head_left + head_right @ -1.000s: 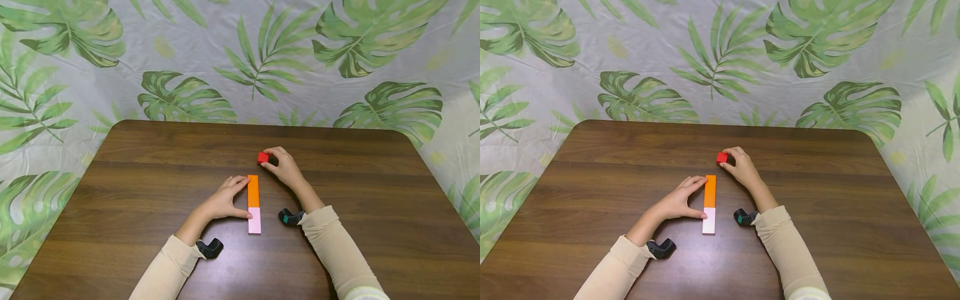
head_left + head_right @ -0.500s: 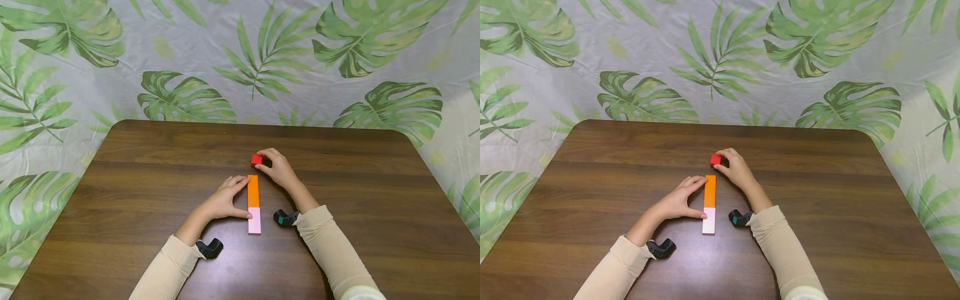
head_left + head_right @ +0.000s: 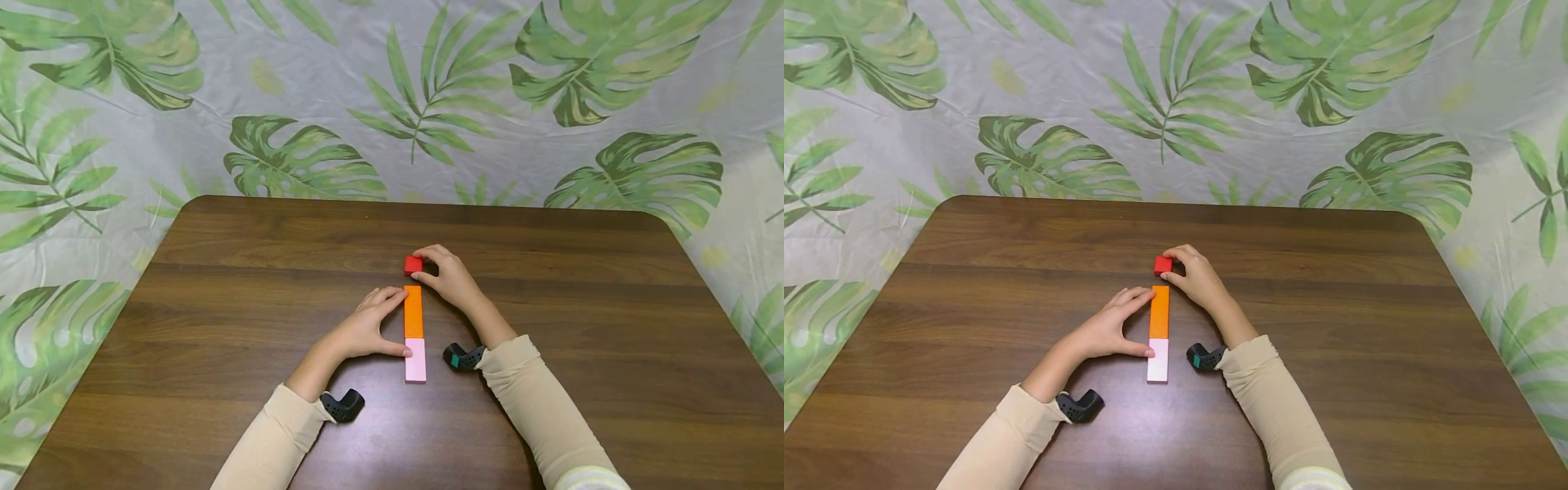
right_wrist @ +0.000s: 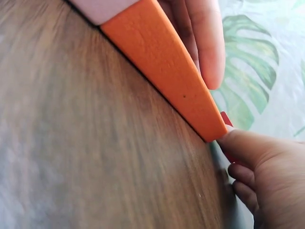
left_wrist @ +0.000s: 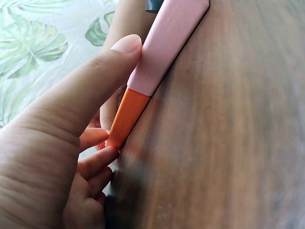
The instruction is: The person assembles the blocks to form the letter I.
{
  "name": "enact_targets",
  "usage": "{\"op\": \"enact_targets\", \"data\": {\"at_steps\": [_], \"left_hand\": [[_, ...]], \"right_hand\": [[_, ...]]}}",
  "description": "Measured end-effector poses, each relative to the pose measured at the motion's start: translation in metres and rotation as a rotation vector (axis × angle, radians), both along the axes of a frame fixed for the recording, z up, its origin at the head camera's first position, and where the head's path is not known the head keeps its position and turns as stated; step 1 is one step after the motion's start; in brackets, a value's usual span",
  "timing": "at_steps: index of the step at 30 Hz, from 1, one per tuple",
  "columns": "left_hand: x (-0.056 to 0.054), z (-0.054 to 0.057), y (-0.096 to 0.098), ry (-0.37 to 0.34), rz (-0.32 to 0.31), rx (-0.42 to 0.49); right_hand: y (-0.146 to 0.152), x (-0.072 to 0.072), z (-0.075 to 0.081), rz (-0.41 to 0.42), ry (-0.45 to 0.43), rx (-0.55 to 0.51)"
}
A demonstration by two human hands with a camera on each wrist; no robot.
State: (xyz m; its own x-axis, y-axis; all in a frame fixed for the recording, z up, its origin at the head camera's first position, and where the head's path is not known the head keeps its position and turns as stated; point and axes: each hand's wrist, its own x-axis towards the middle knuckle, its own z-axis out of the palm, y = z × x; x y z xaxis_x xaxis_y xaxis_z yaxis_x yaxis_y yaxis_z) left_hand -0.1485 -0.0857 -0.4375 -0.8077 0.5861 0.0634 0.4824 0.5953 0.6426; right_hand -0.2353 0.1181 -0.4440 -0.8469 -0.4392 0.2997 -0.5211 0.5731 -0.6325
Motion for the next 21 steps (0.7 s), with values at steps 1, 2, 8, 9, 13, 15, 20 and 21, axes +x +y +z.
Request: {"op": "enact_targets", "data": {"at_steps": [1, 2, 8, 9, 13, 15, 20, 21], "left_hand": [[-0.0002, -0.0001, 0.0001, 0.000, -0.001, -0.001], [-0.0002, 0.0000, 0.0002, 0.001, -0.002, 0.000], [-0.0003, -0.0006, 0.0004, 0.004, -0.002, 0.006], [-0.0003, -0.0008, 0.0004, 0.005, -0.002, 0.008], [-0.0005, -0.0010, 0.0004, 0.004, -0.003, 0.011], [-0.0005, -0.0007, 0.0001, 0.006, -0.004, 0.014], [-0.0004, -0.0007, 0.0004, 0.011, -0.009, 0.015], [-0.0004, -0.0007, 0.0005, 0.011, -0.009, 0.015]], "right_hand": [[-0.0002, -0.0001, -0.0003, 0.003, 0.001, 0.002], [-0.0002, -0.0002, -0.0007, 0.005, 0.002, 0.004], [0.0004, -0.0007, -0.0031, 0.020, 0.007, 0.002], [0.0006, -0.0006, -0.0034, 0.023, 0.007, 0.001], [0.0006, -0.0007, -0.0038, 0.027, 0.007, 0.005], [0.0004, -0.0006, -0.0034, 0.032, 0.007, 0.003], [0.0003, -0.0001, -0.0033, 0.039, 0.011, -0.006], [0.0003, 0.0000, -0.0035, 0.037, 0.010, -0.004]]}}
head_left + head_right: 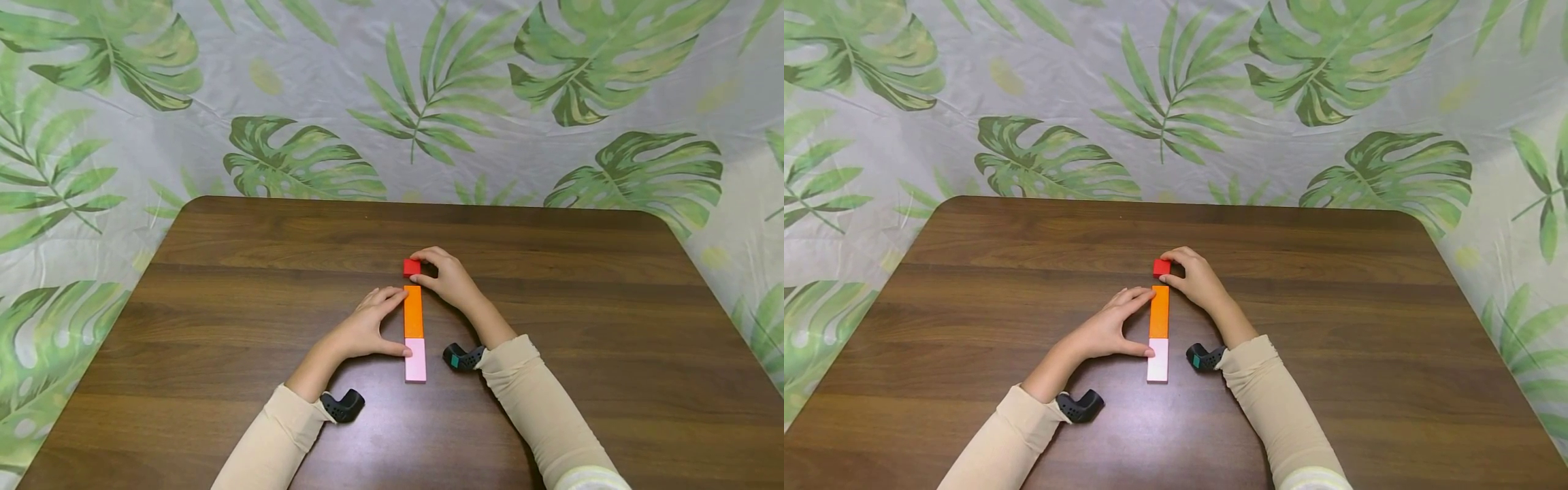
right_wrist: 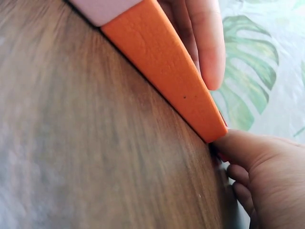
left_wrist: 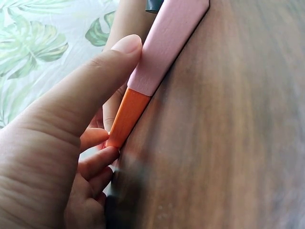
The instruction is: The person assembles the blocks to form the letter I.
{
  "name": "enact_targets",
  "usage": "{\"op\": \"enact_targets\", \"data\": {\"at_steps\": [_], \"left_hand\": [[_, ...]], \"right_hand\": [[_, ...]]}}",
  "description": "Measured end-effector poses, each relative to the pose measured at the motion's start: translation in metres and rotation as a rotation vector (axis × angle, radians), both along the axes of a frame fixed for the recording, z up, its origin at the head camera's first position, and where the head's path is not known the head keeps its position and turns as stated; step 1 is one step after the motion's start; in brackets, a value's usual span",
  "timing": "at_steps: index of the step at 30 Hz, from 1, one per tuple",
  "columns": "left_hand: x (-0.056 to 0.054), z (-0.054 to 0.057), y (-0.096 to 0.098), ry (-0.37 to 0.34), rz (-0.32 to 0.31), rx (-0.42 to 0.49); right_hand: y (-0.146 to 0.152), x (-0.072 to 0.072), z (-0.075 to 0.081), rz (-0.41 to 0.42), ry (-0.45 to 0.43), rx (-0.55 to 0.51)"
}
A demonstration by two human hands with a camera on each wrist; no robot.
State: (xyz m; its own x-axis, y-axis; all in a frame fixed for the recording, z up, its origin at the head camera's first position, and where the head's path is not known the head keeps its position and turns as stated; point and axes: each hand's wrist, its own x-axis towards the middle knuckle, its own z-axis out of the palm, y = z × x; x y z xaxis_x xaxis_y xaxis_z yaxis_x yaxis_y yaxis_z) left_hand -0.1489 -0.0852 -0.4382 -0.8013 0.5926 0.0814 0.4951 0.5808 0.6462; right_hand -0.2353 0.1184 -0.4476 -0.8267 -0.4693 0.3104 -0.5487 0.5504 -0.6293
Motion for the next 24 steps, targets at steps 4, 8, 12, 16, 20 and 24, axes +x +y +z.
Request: {"op": "enact_targets", "data": {"at_steps": [4, 8, 12, 16, 20, 24], "left_hand": [[-0.0002, -0.0004, 0.0000, -0.001, 0.002, -0.002], [0.0001, -0.0002, 0.0001, -0.005, 0.004, -0.002], [0.0002, 0.0001, 0.0000, -0.005, 0.005, -0.008], [0.0002, 0.0004, -0.0001, -0.003, 0.003, -0.013], [0.0002, 0.0005, 0.0002, -0.001, 0.005, -0.011], [0.0002, 0.0008, 0.0004, -0.002, 0.005, -0.007]], "right_hand": [[0.0002, -0.0002, -0.0001, 0.001, -0.009, 0.002], [0.0003, -0.0002, 0.0005, 0.001, -0.019, 0.002], [0.0003, -0.0004, 0.0002, -0.001, -0.026, 0.001], [0.0004, -0.0007, -0.0003, 0.000, -0.026, -0.002], [0.0004, -0.0005, 0.0000, 0.004, -0.028, -0.007], [0.0006, -0.0001, 0.0009, 0.001, -0.047, -0.009]]}}
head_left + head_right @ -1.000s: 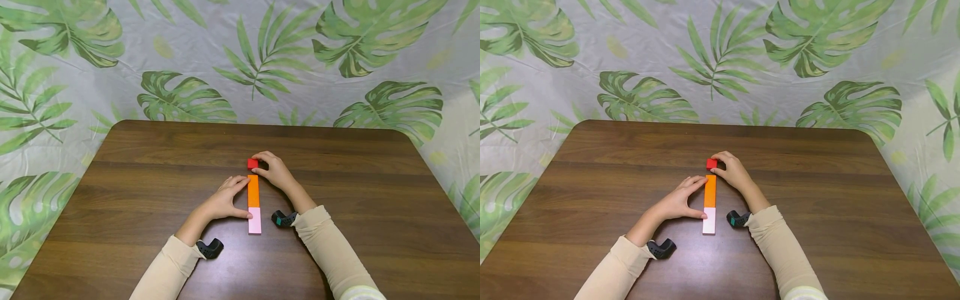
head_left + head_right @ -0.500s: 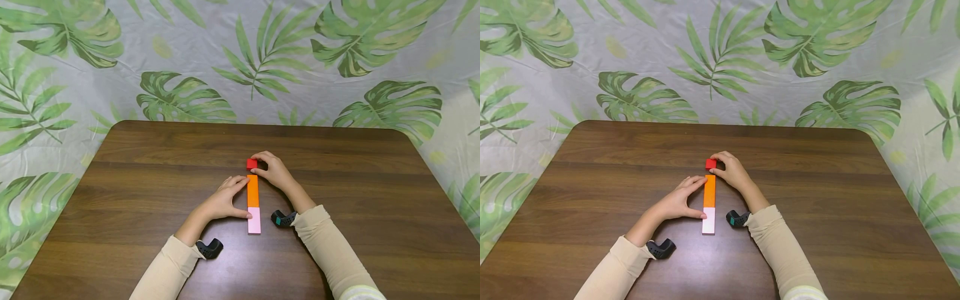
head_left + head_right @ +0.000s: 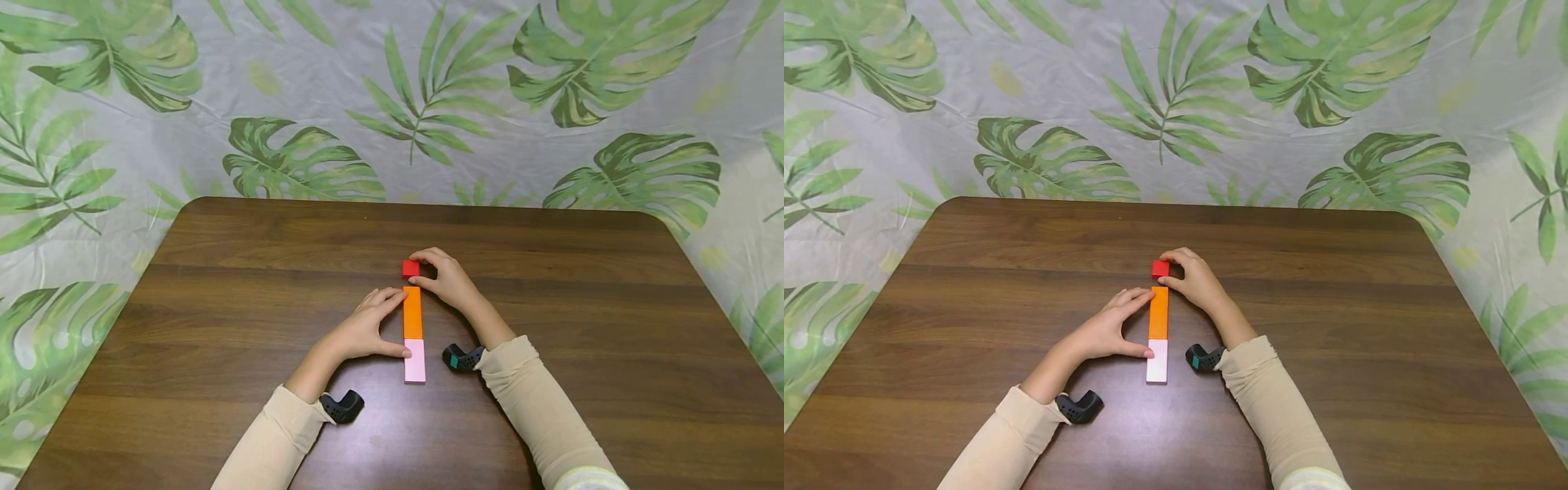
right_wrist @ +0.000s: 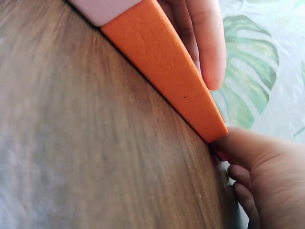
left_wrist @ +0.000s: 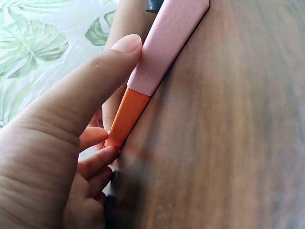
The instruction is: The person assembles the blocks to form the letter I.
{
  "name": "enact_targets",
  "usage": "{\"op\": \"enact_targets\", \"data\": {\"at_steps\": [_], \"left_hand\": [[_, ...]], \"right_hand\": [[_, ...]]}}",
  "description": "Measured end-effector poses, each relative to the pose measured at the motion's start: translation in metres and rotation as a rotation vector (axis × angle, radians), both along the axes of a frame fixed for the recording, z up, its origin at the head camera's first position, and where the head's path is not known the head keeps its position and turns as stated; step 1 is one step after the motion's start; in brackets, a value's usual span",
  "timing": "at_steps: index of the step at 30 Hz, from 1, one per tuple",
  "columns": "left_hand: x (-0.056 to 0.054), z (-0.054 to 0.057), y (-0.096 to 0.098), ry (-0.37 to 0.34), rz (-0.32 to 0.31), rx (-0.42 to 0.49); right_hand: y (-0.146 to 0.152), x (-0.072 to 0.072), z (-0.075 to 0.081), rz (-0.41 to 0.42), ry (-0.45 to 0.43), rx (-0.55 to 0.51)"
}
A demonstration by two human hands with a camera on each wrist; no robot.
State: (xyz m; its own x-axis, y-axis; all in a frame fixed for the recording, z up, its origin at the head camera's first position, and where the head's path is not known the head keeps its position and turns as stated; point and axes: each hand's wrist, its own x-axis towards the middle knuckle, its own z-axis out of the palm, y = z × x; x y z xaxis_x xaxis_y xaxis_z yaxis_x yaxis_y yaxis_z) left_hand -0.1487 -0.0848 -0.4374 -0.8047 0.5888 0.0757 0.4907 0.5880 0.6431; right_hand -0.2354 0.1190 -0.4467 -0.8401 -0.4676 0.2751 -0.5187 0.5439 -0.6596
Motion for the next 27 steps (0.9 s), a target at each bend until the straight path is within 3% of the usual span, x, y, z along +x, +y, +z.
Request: {"op": "enact_targets", "data": {"at_steps": [12, 19, 23, 27], "left_hand": [[-0.001, -0.001, 0.000, -0.016, -0.001, 0.033], [-0.003, 0.005, -0.001, -0.050, 0.049, 0.111], [-0.004, 0.015, -0.006, -0.009, 0.113, 0.119], [-0.005, 0.028, -0.013, 0.087, 0.171, 0.076]], "right_hand": [[0.004, 0.002, 0.007, -0.017, -0.033, -0.021], [0.007, 0.010, 0.021, -0.044, 0.031, -0.042], [0.010, 0.016, 0.033, -0.080, 0.098, -0.034], [0.014, 0.023, 0.047, -0.093, 0.197, -0.015]]}}
